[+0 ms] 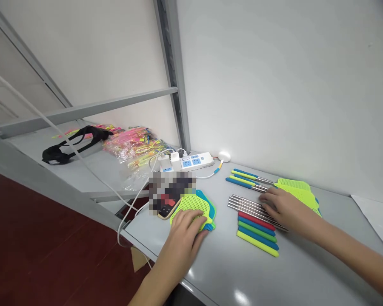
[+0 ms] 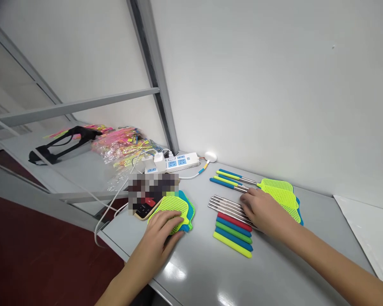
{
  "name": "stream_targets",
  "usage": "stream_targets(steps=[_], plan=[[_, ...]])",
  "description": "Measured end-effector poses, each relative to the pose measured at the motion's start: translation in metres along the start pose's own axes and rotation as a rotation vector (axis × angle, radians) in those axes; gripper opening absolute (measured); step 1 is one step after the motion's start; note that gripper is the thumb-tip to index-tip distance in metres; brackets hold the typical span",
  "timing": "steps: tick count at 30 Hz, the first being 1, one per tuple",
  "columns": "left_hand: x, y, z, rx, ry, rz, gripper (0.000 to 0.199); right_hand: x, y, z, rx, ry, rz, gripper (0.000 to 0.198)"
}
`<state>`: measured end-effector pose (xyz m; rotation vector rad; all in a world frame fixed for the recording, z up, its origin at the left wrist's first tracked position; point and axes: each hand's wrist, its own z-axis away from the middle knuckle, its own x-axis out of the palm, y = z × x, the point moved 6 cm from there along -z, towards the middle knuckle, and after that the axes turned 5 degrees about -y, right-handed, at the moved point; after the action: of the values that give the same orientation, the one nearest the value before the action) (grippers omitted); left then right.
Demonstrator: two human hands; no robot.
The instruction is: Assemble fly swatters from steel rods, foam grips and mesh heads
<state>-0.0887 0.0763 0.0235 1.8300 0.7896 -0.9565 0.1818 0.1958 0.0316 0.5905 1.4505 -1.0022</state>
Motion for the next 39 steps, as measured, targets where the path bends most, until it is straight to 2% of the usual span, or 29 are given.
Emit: stream_targets(steps=[4, 9, 11, 13, 16, 18, 22, 26, 30, 33, 35, 39], plan=[[-0.002, 0.002, -0.002, 0.037, 0.003, 0.002, 0.024, -0.01, -0.043, -0.002, -0.133, 0.092, 0.05, 0.034], [-0.011, 0.006, 0.006, 0.061, 0.03, -0.087, 0.034, -0.009, -0.11, -0.022, -0.262, -0.013, -0.117, 0.039], [-0.015, 0.002, 0.013, 0.023, 0.043, -0.122, 0.029, -0.008, -0.126, -0.036, -0.278, -0.056, -0.148, 0.045], [-0.018, -0.007, 0.022, -0.048, 0.036, -0.147, 0.015, -0.005, -0.136, -0.049, -0.283, -0.115, -0.137, 0.051], [-0.022, -0.02, 0.033, -0.159, 0.007, -0.154, 0.027, 0.0, -0.143, -0.064, -0.282, -0.178, -0.084, 0.059], [-0.023, -0.024, 0.034, -0.202, -0.014, -0.117, 0.029, 0.003, -0.149, -0.069, -0.286, -0.167, -0.042, 0.063], [-0.019, -0.021, 0.027, -0.215, -0.047, -0.002, 0.026, 0.008, -0.164, -0.072, -0.305, -0.126, 0.021, 0.064], [-0.013, -0.017, 0.022, -0.195, -0.02, 0.045, 0.024, 0.01, -0.175, -0.07, -0.322, -0.102, 0.044, 0.065], [-0.012, -0.018, 0.026, -0.145, 0.015, 0.083, 0.022, -0.003, -0.156, -0.067, -0.282, -0.076, 0.015, 0.064], [-0.015, -0.02, 0.028, -0.112, 0.042, 0.074, 0.024, -0.018, -0.115, -0.066, -0.181, 0.002, 0.029, 0.056], [-0.016, -0.021, 0.026, -0.101, 0.055, 0.055, 0.027, -0.024, -0.08, -0.065, -0.083, 0.05, 0.119, 0.048], [-0.016, -0.02, 0.023, -0.076, 0.033, 0.038, 0.031, -0.02, -0.028, -0.061, 0.002, 0.089, 0.192, 0.035]])
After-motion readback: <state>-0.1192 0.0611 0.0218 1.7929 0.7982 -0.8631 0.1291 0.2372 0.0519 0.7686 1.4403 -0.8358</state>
